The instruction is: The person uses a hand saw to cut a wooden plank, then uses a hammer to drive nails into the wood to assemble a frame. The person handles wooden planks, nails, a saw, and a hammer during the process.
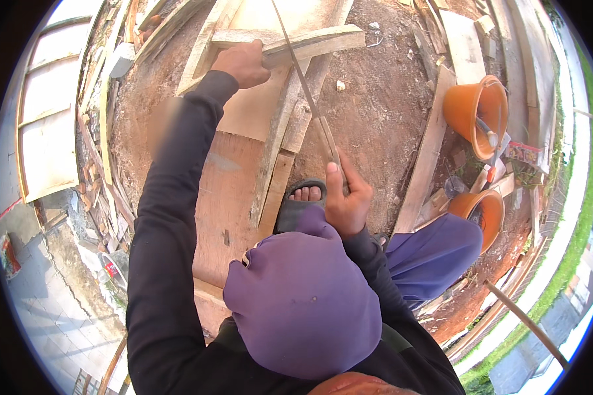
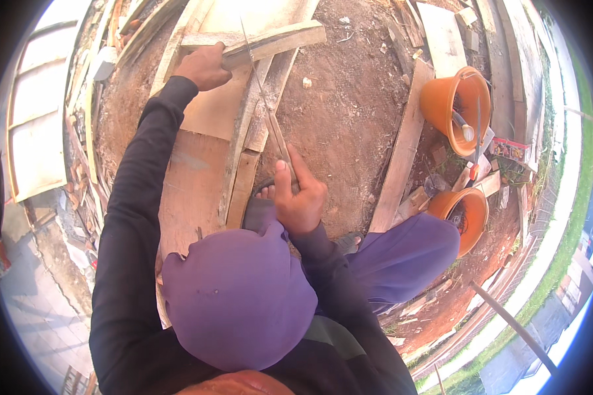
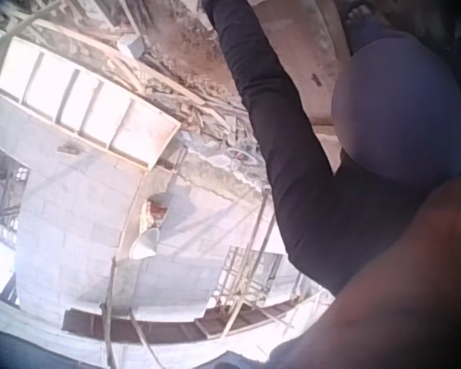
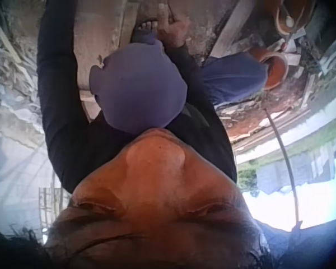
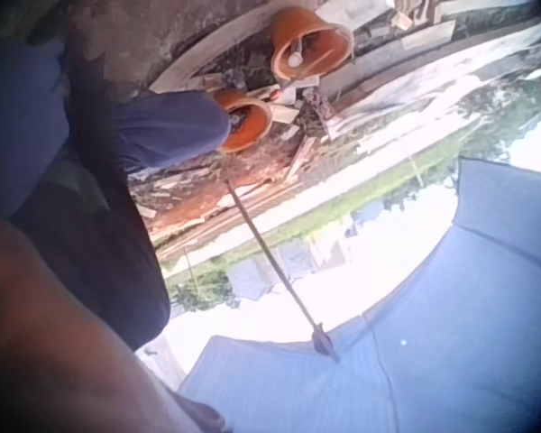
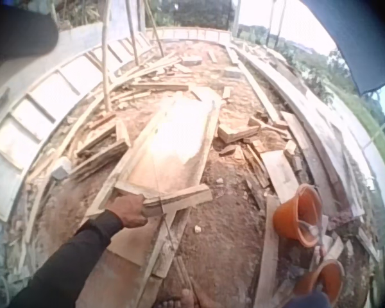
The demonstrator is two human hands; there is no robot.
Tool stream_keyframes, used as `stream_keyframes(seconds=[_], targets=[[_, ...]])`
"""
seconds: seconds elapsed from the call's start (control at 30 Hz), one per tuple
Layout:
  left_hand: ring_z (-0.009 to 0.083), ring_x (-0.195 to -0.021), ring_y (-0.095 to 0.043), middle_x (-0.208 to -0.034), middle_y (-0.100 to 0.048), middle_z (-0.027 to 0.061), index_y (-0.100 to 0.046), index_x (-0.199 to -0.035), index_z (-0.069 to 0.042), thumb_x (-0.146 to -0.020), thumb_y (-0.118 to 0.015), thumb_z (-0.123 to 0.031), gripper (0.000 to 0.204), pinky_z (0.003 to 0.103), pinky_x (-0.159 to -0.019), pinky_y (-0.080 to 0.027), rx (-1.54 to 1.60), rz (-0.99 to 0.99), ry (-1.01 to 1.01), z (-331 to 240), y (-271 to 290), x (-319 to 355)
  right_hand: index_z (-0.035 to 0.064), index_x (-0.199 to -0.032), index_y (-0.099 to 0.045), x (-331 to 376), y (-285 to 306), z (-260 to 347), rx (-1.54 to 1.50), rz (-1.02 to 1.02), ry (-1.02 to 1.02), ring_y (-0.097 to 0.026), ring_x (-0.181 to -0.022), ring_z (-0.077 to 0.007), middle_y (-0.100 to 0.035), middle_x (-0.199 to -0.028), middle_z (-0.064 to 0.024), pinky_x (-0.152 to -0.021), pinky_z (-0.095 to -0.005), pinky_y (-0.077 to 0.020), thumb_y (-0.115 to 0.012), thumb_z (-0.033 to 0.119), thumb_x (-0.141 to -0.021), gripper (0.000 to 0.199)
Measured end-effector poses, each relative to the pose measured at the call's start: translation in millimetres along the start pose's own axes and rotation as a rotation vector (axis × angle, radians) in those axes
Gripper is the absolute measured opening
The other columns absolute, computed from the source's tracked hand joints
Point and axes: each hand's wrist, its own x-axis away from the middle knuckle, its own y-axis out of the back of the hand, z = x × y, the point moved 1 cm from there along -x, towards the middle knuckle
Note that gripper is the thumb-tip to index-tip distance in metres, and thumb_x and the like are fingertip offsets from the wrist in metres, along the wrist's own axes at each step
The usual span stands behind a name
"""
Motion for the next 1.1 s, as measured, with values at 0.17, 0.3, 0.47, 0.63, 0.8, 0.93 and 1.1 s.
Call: stream_keyframes(seconds=[0.17,0.3,0.47,0.63,0.8,0.93,1.1], targets=[[0.0433,-0.109,-0.062,-0.112,-0.066,0.0285,-0.056,-0.111,0.004,-0.076,-0.063,-0.027,0.047,0.05,-0.092,-0.05,-0.002,-0.004,-0.045,3.4,-2.1,-11.8,-0.005,-0.129,-0.063,73.5,45.8,-28.2,0.123,-0.051,0.233,-0.074,-0.077,-0.0214,-0.073,-0.09,-0.0236,-0.068,-0.0317,-0.0557,-0.062,0.014,-0.095,0.039],[0.0408,-0.108,-0.065,-0.113,-0.066,0.0278,-0.061,-0.11,0.006,-0.075,-0.063,-0.029,0.05,0.047,-0.091,-0.052,0.011,-0.009,-0.035,13.5,-10.4,-23.5,-0.0078,-0.13,-0.06,-1.9,1.2,-6.3,0.124,-0.015,0.072,-0.076,-0.082,-0.0255,-0.073,-0.096,-0.0259,-0.072,-0.0316,-0.0565,-0.063,0.011,-0.094,0.04],[0.0401,-0.108,-0.065,-0.117,-0.065,0.028,-0.061,-0.112,0.006,-0.075,-0.064,-0.03,0.052,0.046,-0.091,-0.052,0.041,0.021,-0.065,28.1,-11.1,-26.7,-0.0083,-0.13,-0.06,48.7,29.6,-19.6,0.136,-0.017,0.217,-0.076,-0.081,-0.0249,-0.073,-0.095,-0.0266,-0.071,-0.032,-0.0571,-0.063,0.011,-0.094,0.041],[0.0406,-0.106,-0.065,-0.115,-0.066,0.028,-0.061,-0.112,0.006,-0.076,-0.063,-0.03,0.05,0.046,-0.09,-0.053,0.017,0.039,-0.071,13.3,-3.6,-26.0,-0.0084,-0.13,-0.06,45.7,30.5,1.3,0.111,-0.001,0.063,-0.075,-0.078,-0.0239,-0.074,-0.092,-0.0251,-0.069,-0.0313,-0.0574,-0.063,0.012,-0.094,0.041],[0.041,-0.105,-0.066,-0.111,-0.067,0.027,-0.061,-0.112,0.005,-0.076,-0.063,-0.029,0.05,0.046,-0.089,-0.053,0.013,0.022,-0.041,10.3,-8.2,-17.8,-0.0079,-0.13,-0.06,4.2,8.0,16.2,0.119,0.034,0.07,-0.075,-0.079,-0.0227,-0.074,-0.094,-0.0252,-0.069,-0.0304,-0.0574,-0.062,0.012,-0.094,0.041],[0.0411,-0.11,-0.063,-0.117,-0.065,0.0278,-0.059,-0.116,0.006,-0.075,-0.062,-0.031,0.055,0.046,-0.093,-0.051,0.018,0.02,-0.059,26.1,-10.9,-33.0,-0.0074,-0.131,-0.06,73.5,49.7,-24.4,0.153,-0.036,0.279,-0.075,-0.079,-0.0216,-0.074,-0.096,-0.0254,-0.068,-0.0304,-0.0576,-0.062,0.012,-0.094,0.041],[0.0424,-0.12,-0.056,-0.126,-0.06,0.0296,-0.056,-0.125,0.009,-0.073,-0.063,-0.032,0.066,0.045,-0.101,-0.046,0.045,0.067,-0.034,19.9,-10.1,-27.4,-0.0082,-0.131,-0.059,1.9,8.8,15.0,0.112,0.043,-0.038,-0.075,-0.083,-0.0211,-0.075,-0.095,-0.0223,-0.074,-0.03,-0.0576,-0.061,0.011,-0.095,0.041]])
